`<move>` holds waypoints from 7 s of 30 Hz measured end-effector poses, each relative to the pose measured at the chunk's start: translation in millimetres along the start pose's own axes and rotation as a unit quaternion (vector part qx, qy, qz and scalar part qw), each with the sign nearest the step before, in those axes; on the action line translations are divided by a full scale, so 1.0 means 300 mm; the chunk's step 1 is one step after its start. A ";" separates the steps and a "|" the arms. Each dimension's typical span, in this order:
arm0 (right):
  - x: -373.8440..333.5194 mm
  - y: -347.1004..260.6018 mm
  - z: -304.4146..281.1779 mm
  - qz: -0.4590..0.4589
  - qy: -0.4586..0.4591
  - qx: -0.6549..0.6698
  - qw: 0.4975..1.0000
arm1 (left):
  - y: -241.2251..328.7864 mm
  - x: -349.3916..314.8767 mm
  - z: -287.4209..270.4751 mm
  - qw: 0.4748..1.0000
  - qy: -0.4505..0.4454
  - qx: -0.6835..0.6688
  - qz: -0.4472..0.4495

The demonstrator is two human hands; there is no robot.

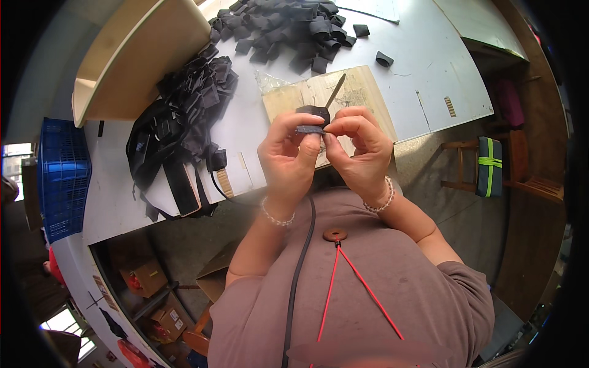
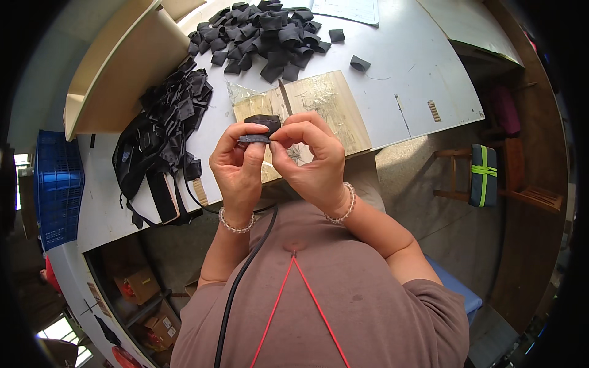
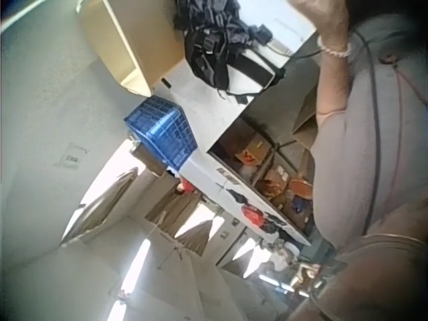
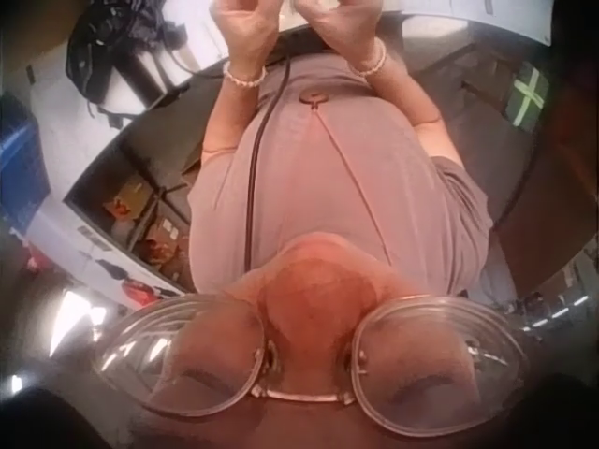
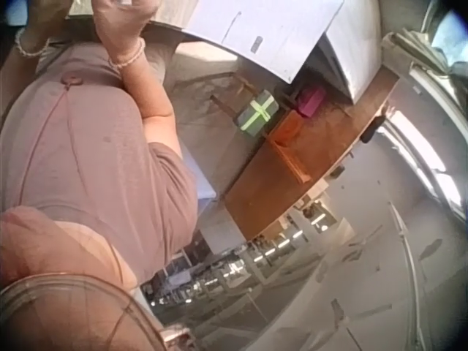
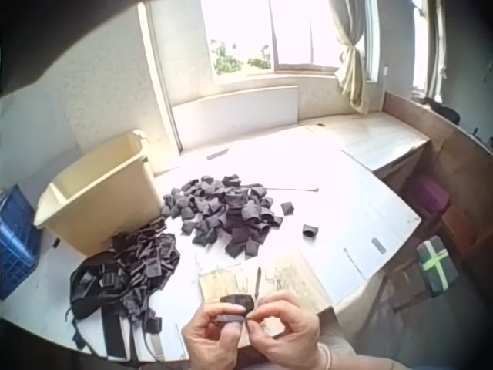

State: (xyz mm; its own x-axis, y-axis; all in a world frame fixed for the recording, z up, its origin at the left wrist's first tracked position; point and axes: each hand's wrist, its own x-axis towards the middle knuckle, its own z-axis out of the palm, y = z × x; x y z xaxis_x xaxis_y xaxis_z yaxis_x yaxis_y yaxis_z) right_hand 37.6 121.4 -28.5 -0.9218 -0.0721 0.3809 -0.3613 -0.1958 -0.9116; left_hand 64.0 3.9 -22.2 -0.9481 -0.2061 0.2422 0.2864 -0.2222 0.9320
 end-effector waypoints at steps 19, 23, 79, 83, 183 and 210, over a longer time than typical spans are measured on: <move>0.067 -0.027 -0.069 0.250 -0.230 0.160 0.927 | -0.050 0.020 -0.011 0.995 0.044 0.040 0.083; 0.049 -0.030 -0.066 0.194 -0.222 0.156 0.943 | -0.030 0.012 -0.007 0.989 0.041 0.119 0.078; 0.129 -0.078 -0.077 0.203 -0.094 0.496 0.839 | 0.108 0.156 0.058 0.840 -0.177 -0.411 -0.307; 0.096 -0.047 -0.106 0.217 -0.147 0.577 0.773 | 0.063 0.108 0.058 0.839 -0.168 -0.410 -0.316; 0.196 -0.050 -0.022 -0.220 0.040 -0.198 0.954 | -0.106 0.191 0.036 0.943 -0.056 -0.320 -0.079; 0.183 -0.011 -0.069 -0.222 0.027 -0.157 0.962 | -0.068 0.237 0.027 0.973 -0.124 -0.193 0.002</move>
State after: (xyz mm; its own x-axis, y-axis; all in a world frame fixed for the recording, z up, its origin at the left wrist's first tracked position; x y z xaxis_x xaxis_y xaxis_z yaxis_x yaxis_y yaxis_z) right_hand -14.7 138.4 -8.0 -0.6690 0.0031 0.7433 -0.7385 0.1110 -0.6651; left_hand -10.4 1.6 -21.7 -0.9371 0.0181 0.3485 0.2759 -0.5729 0.7718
